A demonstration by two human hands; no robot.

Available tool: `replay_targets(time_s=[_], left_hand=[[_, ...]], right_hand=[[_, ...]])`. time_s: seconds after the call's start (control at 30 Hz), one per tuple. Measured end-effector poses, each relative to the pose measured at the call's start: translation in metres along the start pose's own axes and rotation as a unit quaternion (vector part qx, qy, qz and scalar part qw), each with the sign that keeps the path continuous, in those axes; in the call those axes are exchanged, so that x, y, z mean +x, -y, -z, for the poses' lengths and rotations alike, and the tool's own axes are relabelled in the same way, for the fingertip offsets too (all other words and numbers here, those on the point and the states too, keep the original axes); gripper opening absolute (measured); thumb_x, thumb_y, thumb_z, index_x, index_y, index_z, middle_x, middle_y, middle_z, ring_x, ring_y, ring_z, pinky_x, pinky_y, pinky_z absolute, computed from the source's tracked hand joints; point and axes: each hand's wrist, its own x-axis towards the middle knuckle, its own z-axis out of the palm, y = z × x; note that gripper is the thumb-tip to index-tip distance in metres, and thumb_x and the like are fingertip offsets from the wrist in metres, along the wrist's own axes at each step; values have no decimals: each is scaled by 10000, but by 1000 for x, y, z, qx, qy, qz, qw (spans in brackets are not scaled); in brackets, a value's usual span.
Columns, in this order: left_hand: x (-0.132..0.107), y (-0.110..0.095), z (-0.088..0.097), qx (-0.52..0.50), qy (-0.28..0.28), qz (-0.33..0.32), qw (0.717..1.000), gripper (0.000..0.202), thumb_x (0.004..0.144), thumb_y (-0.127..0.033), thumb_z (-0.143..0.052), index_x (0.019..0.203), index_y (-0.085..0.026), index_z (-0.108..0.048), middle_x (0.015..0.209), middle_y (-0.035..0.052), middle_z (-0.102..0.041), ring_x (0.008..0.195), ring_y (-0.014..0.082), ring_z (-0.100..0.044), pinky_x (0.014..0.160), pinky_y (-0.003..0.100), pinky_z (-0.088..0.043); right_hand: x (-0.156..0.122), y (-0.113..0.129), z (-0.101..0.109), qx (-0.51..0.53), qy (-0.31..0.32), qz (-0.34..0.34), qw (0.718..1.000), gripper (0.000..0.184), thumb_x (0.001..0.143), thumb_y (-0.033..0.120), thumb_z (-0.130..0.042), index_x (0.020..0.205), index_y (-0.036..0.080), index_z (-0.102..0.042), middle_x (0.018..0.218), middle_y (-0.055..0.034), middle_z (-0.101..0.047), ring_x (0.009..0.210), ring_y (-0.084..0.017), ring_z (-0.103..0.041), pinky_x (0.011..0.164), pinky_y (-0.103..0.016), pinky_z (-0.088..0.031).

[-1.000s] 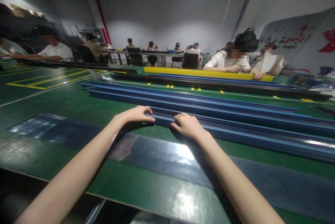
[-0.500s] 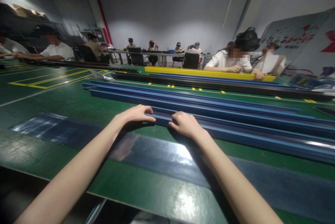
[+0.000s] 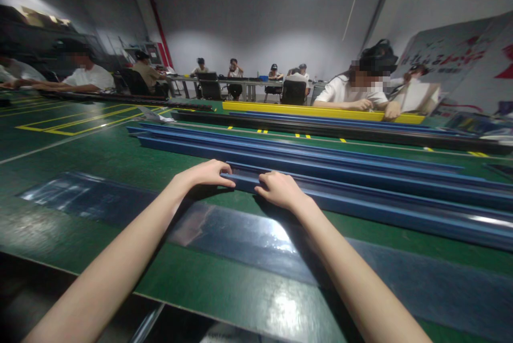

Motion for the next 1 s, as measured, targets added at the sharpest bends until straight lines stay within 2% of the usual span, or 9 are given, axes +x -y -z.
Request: replay_targets(time_s=[0.37,0.57,0.8,1.0], left_hand=[[1,11,2,13,10,17,1000,515,570,-642,-589,844,-212,-663,734,27,-652,657,168,-564,529,221,-347],[1,14,3,14,19,13,1000,431,580,-581,-610,780,-203,-654,656,13,-625,612,157,-547,499,222,-331],[0,0,5,24,8,-20,999,417,614,-556,-595,789,-183,-654,701,16,-640,627,148,-549,514,216,-331],[7,-25,0,60,11,-52,997,427,643,-577,-565,786,-184,-651,710,18,-640,631,148,-550,519,218,-330]], right_hand=[[11,4,-2,20,1,4,1000,281,855,412,-413,916,214,-602,932,-59,-665,843,-186,-601,614,-227,-341],[15,8,-3,22,-7,12,1000,271,852,401,-413,883,208,-601,899,-53,-668,809,-182,-603,592,-230,-327],[5,-1,4,19,4,-8,1000,288,849,409,-419,950,218,-608,902,-46,-676,808,-175,-610,583,-224,-326],[-12,-20,9,2,5,-25,1000,282,836,426,-436,939,241,-623,887,-33,-679,787,-179,-612,577,-226,-326]])
